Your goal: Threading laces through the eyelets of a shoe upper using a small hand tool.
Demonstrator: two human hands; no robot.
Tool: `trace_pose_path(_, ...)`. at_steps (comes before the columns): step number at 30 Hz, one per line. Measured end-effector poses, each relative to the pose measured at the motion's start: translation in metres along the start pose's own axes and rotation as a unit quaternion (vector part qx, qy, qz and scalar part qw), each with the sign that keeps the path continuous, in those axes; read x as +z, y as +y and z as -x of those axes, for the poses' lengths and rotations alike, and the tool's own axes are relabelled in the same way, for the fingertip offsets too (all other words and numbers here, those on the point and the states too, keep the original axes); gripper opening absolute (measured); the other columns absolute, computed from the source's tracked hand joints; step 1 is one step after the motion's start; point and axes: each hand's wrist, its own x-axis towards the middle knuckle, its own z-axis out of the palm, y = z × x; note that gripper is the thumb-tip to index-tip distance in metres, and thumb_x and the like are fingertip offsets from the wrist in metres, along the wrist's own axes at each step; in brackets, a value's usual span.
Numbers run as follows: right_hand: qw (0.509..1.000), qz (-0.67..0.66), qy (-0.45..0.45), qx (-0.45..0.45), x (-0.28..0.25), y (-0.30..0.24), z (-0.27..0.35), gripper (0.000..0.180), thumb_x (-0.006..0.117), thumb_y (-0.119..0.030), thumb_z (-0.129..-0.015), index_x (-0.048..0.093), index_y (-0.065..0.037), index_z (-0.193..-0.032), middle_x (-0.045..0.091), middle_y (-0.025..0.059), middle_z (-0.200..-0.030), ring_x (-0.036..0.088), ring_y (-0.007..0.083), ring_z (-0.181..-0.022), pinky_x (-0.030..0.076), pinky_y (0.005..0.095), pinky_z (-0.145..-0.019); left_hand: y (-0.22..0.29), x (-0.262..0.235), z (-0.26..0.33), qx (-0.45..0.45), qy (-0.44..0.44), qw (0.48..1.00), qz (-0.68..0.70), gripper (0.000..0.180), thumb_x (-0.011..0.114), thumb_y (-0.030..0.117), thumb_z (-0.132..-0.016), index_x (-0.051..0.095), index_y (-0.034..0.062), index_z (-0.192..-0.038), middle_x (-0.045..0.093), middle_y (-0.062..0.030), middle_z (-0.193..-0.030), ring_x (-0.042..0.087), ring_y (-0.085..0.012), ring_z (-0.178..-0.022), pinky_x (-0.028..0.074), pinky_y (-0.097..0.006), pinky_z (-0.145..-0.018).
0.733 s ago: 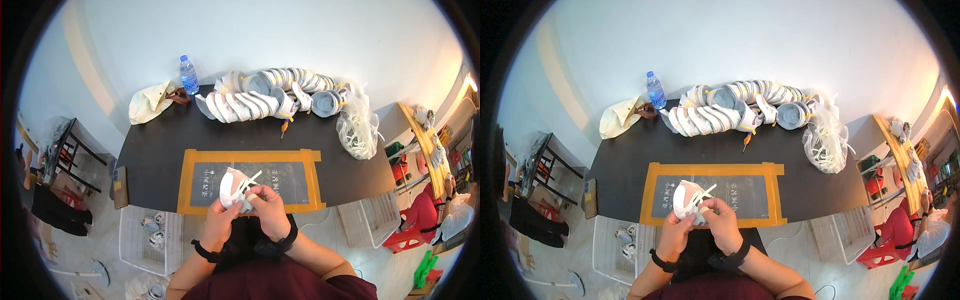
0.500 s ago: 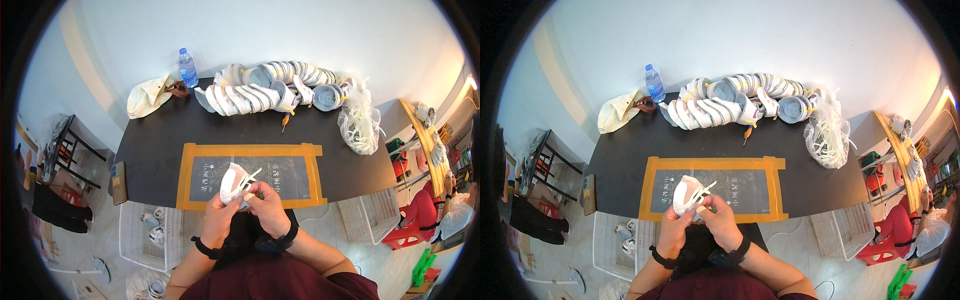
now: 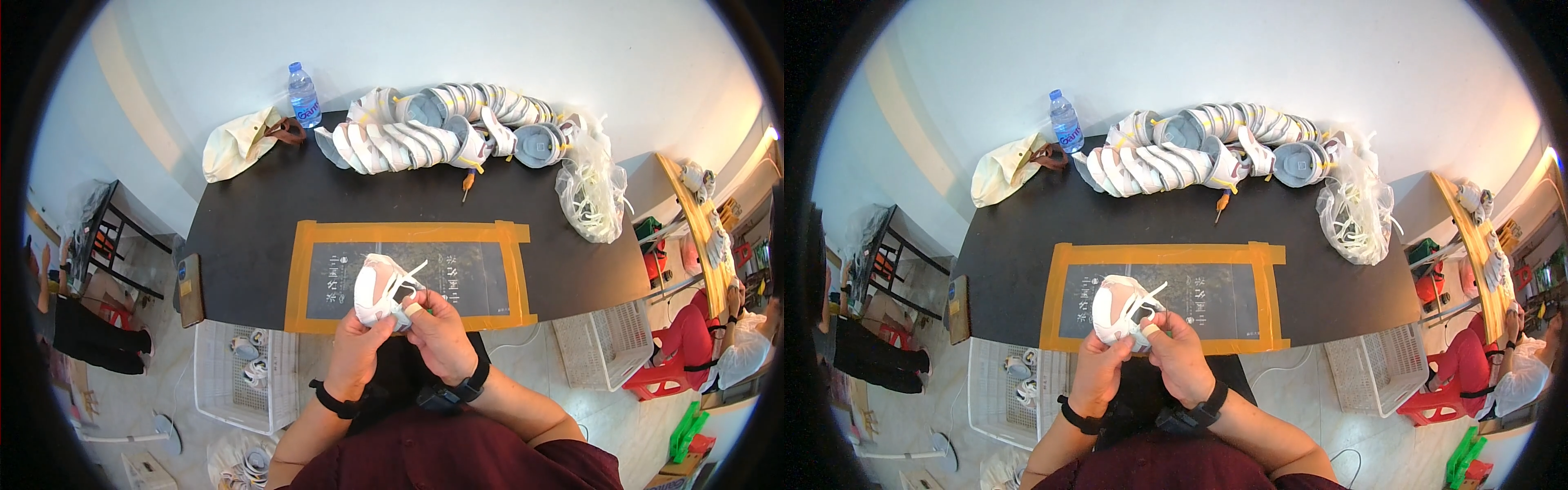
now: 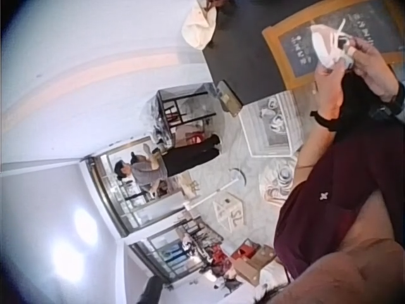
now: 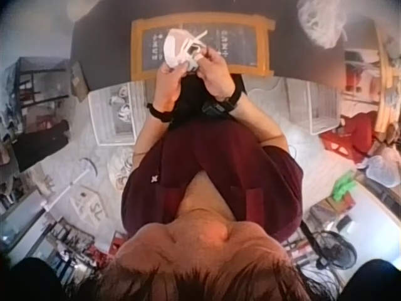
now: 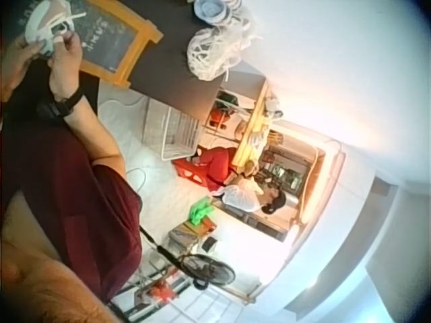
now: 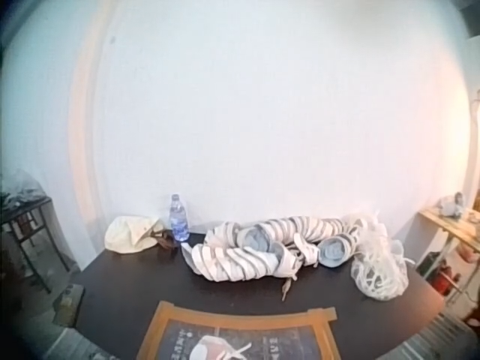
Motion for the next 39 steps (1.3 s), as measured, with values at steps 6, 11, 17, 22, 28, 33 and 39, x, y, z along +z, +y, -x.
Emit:
trace_pose_path(6, 1.000, 0.004, 0.008, 0.002, 0.003, 0.000, 0.000, 0.009, 0.063, -0.018, -0.096, 0.056, -0.012, -0.097, 0.054, -0.0047, -0.086, 0.046, 0.0019, -0.065, 0.032, 0.0178, -0.051, -0.003, 0.002, 0.001, 0.020, 0.006, 1.000, -0.019, 0.030, 0.068, 0.003, -0.087, 0.063, 0.0061, -0.116, 0.066, 0.0018, -0.102, 0.056, -0.0037, -0.084, 0.043, -0.020, -0.070)
trace_pose_path(11, 0.999, 0.034, 0.010, 0.001, 0.003, -0.002, 0.001, 0.010, 0.060, -0.018, -0.098, 0.055, -0.010, -0.098, 0.054, -0.0030, -0.087, 0.049, 0.0049, -0.069, 0.035, 0.0197, -0.054, -0.007, 0.004, 0.000, 0.048, 0.010, 0.998, -0.036, 0.029, 0.064, 0.002, -0.090, 0.061, 0.0032, -0.119, 0.065, -0.0012, -0.107, 0.059, -0.0067, -0.093, 0.047, -0.024, -0.081)
trace_pose_path(17, 0.851, 0.426, 0.020, -0.305, -0.020, -0.021, 0.007, 0.014, 0.054, -0.016, -0.098, 0.053, -0.003, -0.101, 0.059, 0.0119, -0.087, 0.060, 0.0248, -0.080, 0.048, 0.0343, -0.073, -0.002, 0.005, -0.013, 0.127, 0.031, 0.989, -0.071, 0.023, 0.062, 0.002, -0.093, 0.060, 0.0008, -0.116, 0.064, -0.0008, -0.105, 0.057, -0.0063, -0.092, 0.047, -0.024, -0.082)
trace_pose_path(22, 0.767, 0.558, -0.051, -0.314, -0.007, -0.040, 0.007, 0.011, 0.054, -0.011, -0.094, 0.059, -0.003, -0.100, 0.064, 0.0167, -0.093, 0.064, 0.0366, -0.087, 0.051, 0.0399, -0.074, -0.013, 0.001, -0.027, 0.144, 0.030, 0.986, -0.077, 0.021, 0.063, 0.005, -0.093, 0.061, 0.0003, -0.113, 0.064, -0.0008, -0.102, 0.058, -0.0061, -0.089, 0.048, -0.024, -0.078)
trace_pose_path(28, 0.772, 0.576, -0.052, -0.266, -0.005, -0.036, -0.001, 0.015, 0.057, -0.012, -0.090, 0.061, -0.004, -0.102, 0.065, 0.0185, -0.092, 0.064, 0.0385, -0.085, 0.052, 0.0434, -0.073, -0.018, 0.000, -0.028, 0.158, 0.036, 0.978, -0.131, 0.020, 0.064, 0.005, -0.093, 0.062, -0.0002, -0.112, 0.065, -0.0011, -0.102, 0.058, -0.0061, -0.088, 0.049, -0.024, -0.078)
trace_pose_path(33, 0.758, 0.585, -0.034, -0.287, -0.002, -0.035, -0.003, 0.018, 0.057, -0.011, -0.087, 0.061, -0.005, -0.103, 0.065, 0.0178, -0.092, 0.064, 0.0390, -0.084, 0.052, 0.0444, -0.072, -0.016, 0.004, -0.028, 0.159, 0.039, 0.980, -0.115, 0.020, 0.063, 0.004, -0.093, 0.062, -0.0005, -0.113, 0.065, -0.0009, -0.102, 0.058, -0.0060, -0.088, 0.049, -0.024, -0.078)
trace_pose_path(39, 0.641, 0.696, -0.014, -0.323, 0.007, -0.043, 0.003, 0.020, 0.060, -0.007, -0.081, 0.062, -0.009, -0.101, 0.061, 0.0102, -0.083, 0.065, 0.0325, -0.076, 0.053, 0.0420, -0.064, -0.021, -0.002, -0.031, 0.152, 0.042, 0.979, -0.126, 0.018, 0.064, 0.005, -0.093, 0.062, 0.0003, -0.110, 0.064, 0.0005, -0.097, 0.056, -0.0041, -0.083, 0.046, -0.022, -0.073)
